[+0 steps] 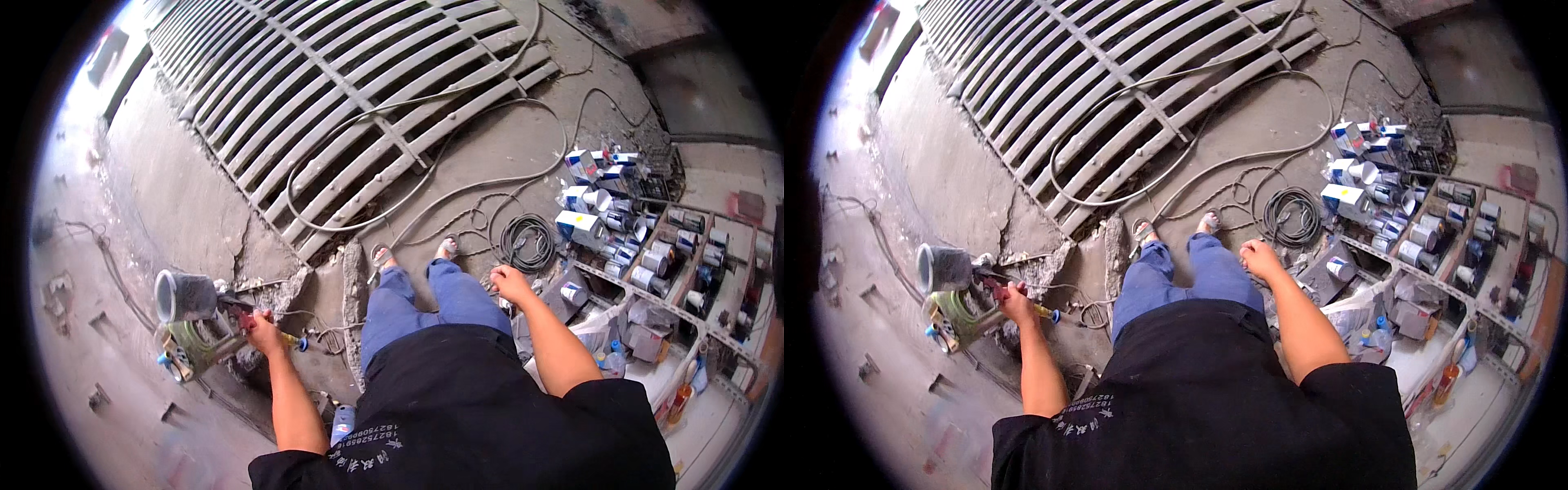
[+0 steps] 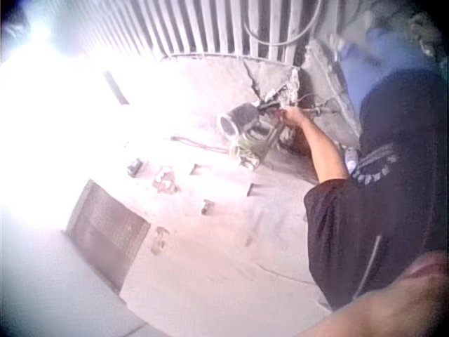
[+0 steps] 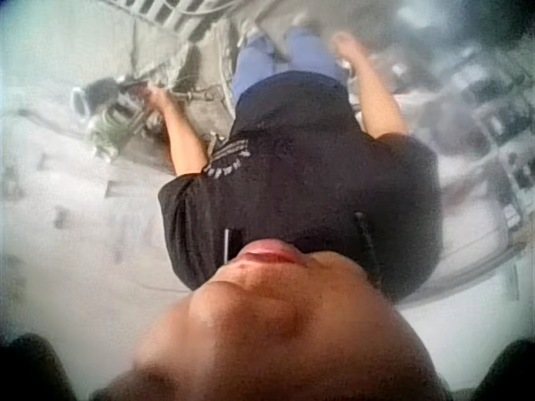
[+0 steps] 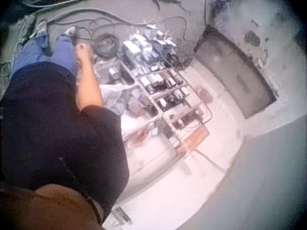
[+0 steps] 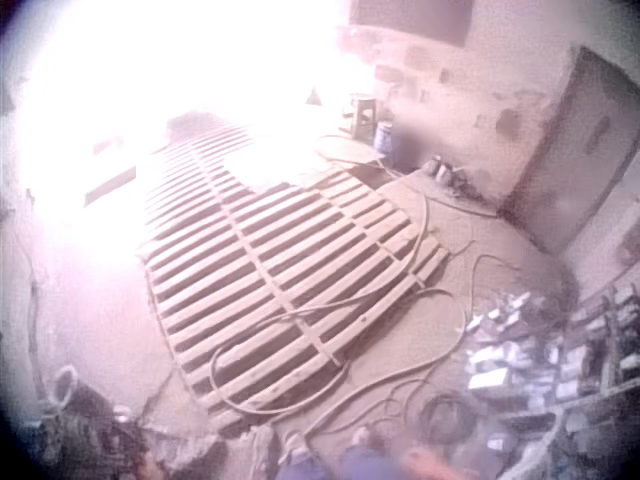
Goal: The person wipes a car part with a cloth, then walks to a shelf to retrieve a paint can and a plastic bag. They pour paint into a spray gun cup, stir the mixture with a metal rod, and attach the cup to the spray gun. The person then walks toward a vehicle in the garage.
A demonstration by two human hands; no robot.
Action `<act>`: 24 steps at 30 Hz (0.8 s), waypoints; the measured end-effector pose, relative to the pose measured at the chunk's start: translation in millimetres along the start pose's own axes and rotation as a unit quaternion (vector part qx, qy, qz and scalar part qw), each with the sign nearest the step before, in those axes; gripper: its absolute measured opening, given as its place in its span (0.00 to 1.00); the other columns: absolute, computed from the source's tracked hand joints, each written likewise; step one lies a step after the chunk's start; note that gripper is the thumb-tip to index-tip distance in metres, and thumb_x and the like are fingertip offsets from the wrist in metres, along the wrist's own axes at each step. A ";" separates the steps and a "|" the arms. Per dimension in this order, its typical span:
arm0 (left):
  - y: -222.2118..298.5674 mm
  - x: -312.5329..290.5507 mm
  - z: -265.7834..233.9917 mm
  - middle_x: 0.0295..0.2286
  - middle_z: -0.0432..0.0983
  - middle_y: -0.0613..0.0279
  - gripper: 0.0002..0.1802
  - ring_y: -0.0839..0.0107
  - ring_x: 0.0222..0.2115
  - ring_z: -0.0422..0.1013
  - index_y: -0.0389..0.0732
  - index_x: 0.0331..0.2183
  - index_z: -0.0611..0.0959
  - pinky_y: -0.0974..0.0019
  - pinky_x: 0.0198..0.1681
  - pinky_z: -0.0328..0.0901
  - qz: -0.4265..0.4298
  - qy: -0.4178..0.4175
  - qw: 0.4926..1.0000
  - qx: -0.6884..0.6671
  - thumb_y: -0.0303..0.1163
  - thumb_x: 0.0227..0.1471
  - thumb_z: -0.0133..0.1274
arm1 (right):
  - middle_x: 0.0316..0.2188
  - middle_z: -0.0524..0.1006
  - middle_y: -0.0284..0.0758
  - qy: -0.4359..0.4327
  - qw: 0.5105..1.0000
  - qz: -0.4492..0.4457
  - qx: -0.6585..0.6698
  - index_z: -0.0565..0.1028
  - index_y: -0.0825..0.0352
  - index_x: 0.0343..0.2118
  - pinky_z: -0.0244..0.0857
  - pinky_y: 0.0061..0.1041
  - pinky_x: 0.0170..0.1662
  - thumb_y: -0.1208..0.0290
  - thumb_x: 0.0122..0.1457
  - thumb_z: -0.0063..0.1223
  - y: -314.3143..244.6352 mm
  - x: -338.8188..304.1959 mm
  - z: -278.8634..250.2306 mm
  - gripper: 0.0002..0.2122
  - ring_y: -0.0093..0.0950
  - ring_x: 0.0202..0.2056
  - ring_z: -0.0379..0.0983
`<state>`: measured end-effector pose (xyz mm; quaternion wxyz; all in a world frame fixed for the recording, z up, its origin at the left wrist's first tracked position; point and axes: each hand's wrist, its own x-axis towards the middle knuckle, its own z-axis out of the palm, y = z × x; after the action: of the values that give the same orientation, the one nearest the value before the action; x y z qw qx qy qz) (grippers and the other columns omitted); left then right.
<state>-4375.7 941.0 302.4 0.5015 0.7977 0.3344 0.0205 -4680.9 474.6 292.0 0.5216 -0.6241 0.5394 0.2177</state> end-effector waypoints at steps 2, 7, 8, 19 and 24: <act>12.5 0.4 5.3 0.23 0.76 0.63 0.07 0.76 0.19 0.70 0.37 0.34 0.74 0.74 0.23 0.64 -0.026 -0.012 0.998 -0.056 0.30 0.54 0.50 | 0.28 0.77 0.36 -0.005 1.000 0.007 0.013 0.74 0.71 0.38 0.68 0.25 0.32 0.69 0.55 0.51 3.0 -0.8 -1.6 0.11 0.23 0.25 0.73; 55.3 -8.5 25.1 0.20 0.75 0.66 0.08 0.79 0.15 0.65 0.45 0.32 0.74 0.73 0.14 0.55 -0.042 -0.070 0.992 -0.092 0.37 0.50 0.51 | 0.23 0.77 0.35 -0.007 1.000 -0.016 0.017 0.76 0.68 0.35 0.67 0.27 0.30 0.68 0.55 0.50 38.5 19.0 -18.4 0.10 0.25 0.23 0.73; 82.5 -38.9 48.5 0.19 0.73 0.68 0.08 0.79 0.14 0.64 0.49 0.33 0.72 0.73 0.13 0.54 -0.031 -0.095 0.991 -0.091 0.39 0.51 0.51 | 0.24 0.77 0.34 0.001 0.999 -0.007 0.040 0.75 0.68 0.36 0.68 0.26 0.30 0.68 0.56 0.50 48.2 24.3 -29.5 0.10 0.24 0.24 0.74; 144.4 -143.9 214.4 0.21 0.71 0.65 0.14 0.78 0.16 0.65 0.45 0.39 0.72 0.75 0.15 0.59 0.077 -0.241 0.964 -0.075 0.41 0.52 0.51 | 0.23 0.73 0.30 0.115 0.956 0.060 0.264 0.73 0.66 0.36 0.64 0.22 0.22 0.64 0.59 0.46 122.3 28.9 -157.3 0.11 0.22 0.20 0.70; 141.9 -165.3 340.8 0.26 0.71 0.60 0.21 0.72 0.22 0.68 0.36 0.39 0.69 0.71 0.23 0.65 0.145 -0.281 0.949 -0.006 0.39 0.50 0.56 | 0.21 0.74 0.35 0.191 0.951 0.105 0.220 0.75 0.68 0.29 0.64 0.29 0.24 0.57 0.59 0.45 169.6 62.0 -190.9 0.17 0.27 0.20 0.70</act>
<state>-4305.6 542.7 298.8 0.5713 0.8080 0.0608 -0.1304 -4869.2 299.2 238.6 0.5071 -0.4634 0.7263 0.0237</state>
